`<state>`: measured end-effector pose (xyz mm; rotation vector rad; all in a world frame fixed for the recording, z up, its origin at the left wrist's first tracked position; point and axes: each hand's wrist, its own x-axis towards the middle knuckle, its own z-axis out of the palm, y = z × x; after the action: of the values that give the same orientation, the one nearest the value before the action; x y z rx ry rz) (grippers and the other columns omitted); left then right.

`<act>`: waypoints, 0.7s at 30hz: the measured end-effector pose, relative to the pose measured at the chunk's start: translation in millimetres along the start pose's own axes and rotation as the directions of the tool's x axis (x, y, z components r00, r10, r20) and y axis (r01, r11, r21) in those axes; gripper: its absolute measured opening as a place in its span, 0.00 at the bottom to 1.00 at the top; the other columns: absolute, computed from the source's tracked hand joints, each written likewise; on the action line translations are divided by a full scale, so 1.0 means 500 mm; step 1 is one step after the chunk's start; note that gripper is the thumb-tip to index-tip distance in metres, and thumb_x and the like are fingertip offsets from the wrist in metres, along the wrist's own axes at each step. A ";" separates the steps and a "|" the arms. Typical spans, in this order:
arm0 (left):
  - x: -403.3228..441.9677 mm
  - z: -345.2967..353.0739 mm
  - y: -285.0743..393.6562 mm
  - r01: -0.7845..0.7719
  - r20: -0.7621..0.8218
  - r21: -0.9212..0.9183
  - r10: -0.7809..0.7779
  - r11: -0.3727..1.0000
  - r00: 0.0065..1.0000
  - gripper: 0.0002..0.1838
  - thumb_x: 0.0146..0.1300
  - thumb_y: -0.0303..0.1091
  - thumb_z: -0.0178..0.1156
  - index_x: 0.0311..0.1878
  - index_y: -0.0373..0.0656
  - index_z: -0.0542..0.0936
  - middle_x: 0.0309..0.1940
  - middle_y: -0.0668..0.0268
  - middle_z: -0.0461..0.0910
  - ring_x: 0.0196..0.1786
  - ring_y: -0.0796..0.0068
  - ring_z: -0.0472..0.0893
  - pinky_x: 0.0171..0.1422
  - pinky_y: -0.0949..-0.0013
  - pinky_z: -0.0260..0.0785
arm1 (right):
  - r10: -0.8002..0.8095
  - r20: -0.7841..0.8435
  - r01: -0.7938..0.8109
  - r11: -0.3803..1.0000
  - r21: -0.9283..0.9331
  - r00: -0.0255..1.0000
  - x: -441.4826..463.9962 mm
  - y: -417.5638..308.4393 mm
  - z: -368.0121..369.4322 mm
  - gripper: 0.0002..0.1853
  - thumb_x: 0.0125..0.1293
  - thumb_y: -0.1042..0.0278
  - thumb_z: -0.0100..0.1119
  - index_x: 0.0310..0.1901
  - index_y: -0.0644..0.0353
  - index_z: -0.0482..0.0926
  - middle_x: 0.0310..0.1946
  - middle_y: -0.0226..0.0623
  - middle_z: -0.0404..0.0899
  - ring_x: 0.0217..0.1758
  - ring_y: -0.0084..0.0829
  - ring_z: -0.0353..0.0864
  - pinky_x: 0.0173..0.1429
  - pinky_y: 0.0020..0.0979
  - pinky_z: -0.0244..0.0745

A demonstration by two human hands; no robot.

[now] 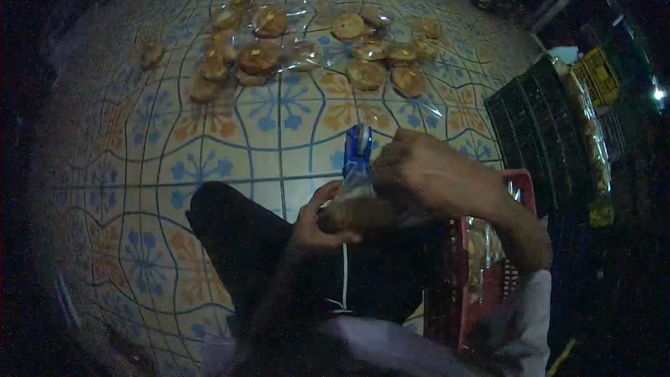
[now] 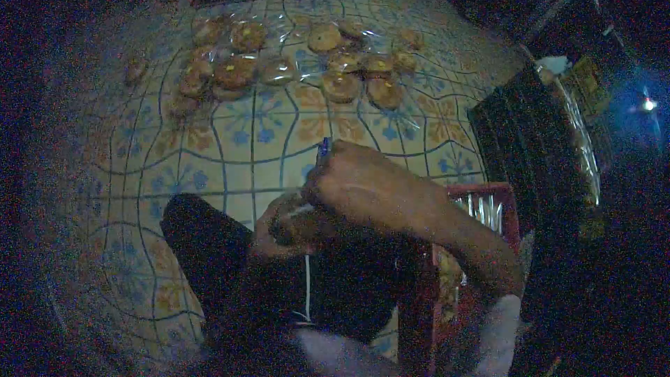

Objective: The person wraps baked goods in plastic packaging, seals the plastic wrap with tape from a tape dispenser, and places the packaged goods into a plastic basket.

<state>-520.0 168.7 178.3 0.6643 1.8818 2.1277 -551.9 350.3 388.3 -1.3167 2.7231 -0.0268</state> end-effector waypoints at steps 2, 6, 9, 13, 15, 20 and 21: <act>-0.004 -0.007 0.039 -0.050 -0.015 0.101 0.052 0.994 0.999 0.53 0.34 0.46 0.78 0.63 0.38 0.61 0.56 0.50 0.69 0.61 0.57 0.68 0.65 0.56 0.63 | 0.066 -0.039 -0.067 0.998 -0.016 0.997 -0.018 -0.026 -0.053 0.09 0.43 0.69 0.59 0.29 0.58 0.78 0.24 0.37 0.76 0.33 0.39 0.77 0.44 0.38 0.70; 0.001 0.018 0.058 -0.001 -0.088 0.160 0.016 0.987 0.996 0.51 0.37 0.44 0.77 0.64 0.38 0.59 0.55 0.49 0.70 0.59 0.58 0.71 0.63 0.59 0.65 | 0.007 0.033 -0.007 1.000 -0.028 0.999 0.002 -0.045 -0.045 0.12 0.41 0.69 0.62 0.32 0.57 0.79 0.26 0.36 0.77 0.34 0.38 0.77 0.45 0.36 0.68; 0.034 0.041 0.060 0.113 -0.140 0.061 -0.104 0.992 0.985 0.49 0.42 0.43 0.75 0.64 0.38 0.58 0.54 0.50 0.71 0.56 0.59 0.74 0.60 0.63 0.68 | 0.130 -0.453 -0.097 0.991 0.095 0.882 -0.029 -0.051 -0.075 0.16 0.37 0.71 0.64 0.34 0.56 0.79 0.26 0.32 0.77 0.36 0.36 0.77 0.48 0.36 0.67; -0.005 0.020 0.058 0.157 -0.076 0.260 -0.142 0.953 0.987 0.45 0.45 0.42 0.73 0.63 0.37 0.59 0.53 0.51 0.71 0.53 0.60 0.76 0.57 0.65 0.70 | 0.316 -0.487 -0.277 0.949 0.152 0.814 -0.069 -0.041 -0.058 0.17 0.37 0.74 0.65 0.34 0.54 0.78 0.29 0.30 0.78 0.38 0.34 0.77 0.52 0.38 0.65; -0.034 0.024 0.066 0.108 0.059 0.128 -0.117 0.986 0.991 0.45 0.45 0.42 0.72 0.63 0.37 0.60 0.53 0.50 0.71 0.56 0.61 0.74 0.58 0.64 0.69 | 0.127 -0.296 -0.121 0.992 0.040 0.947 -0.071 -0.014 0.018 0.15 0.39 0.75 0.66 0.34 0.53 0.78 0.31 0.31 0.79 0.39 0.33 0.77 0.56 0.39 0.62; -0.058 0.066 0.073 0.142 -0.101 0.134 -0.129 0.981 0.986 0.42 0.44 0.44 0.72 0.58 0.38 0.62 0.48 0.54 0.71 0.52 0.64 0.74 0.57 0.63 0.69 | 0.248 -0.683 -0.102 0.964 0.247 0.687 -0.077 -0.041 0.085 0.12 0.39 0.75 0.65 0.30 0.54 0.78 0.34 0.31 0.79 0.45 0.35 0.77 0.54 0.42 0.65; -0.064 0.067 0.091 0.194 -0.136 0.092 -0.180 0.977 0.974 0.39 0.46 0.43 0.71 0.58 0.38 0.63 0.48 0.55 0.71 0.51 0.65 0.74 0.56 0.64 0.69 | 0.506 -0.670 -0.086 0.827 0.555 0.543 -0.075 -0.061 0.122 0.22 0.41 0.77 0.65 0.41 0.54 0.71 0.40 0.36 0.76 0.49 0.36 0.75 0.55 0.40 0.67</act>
<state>-470.6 176.9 219.3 0.3608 2.0448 2.0061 -498.0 362.7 333.2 -0.7240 3.2297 -1.5119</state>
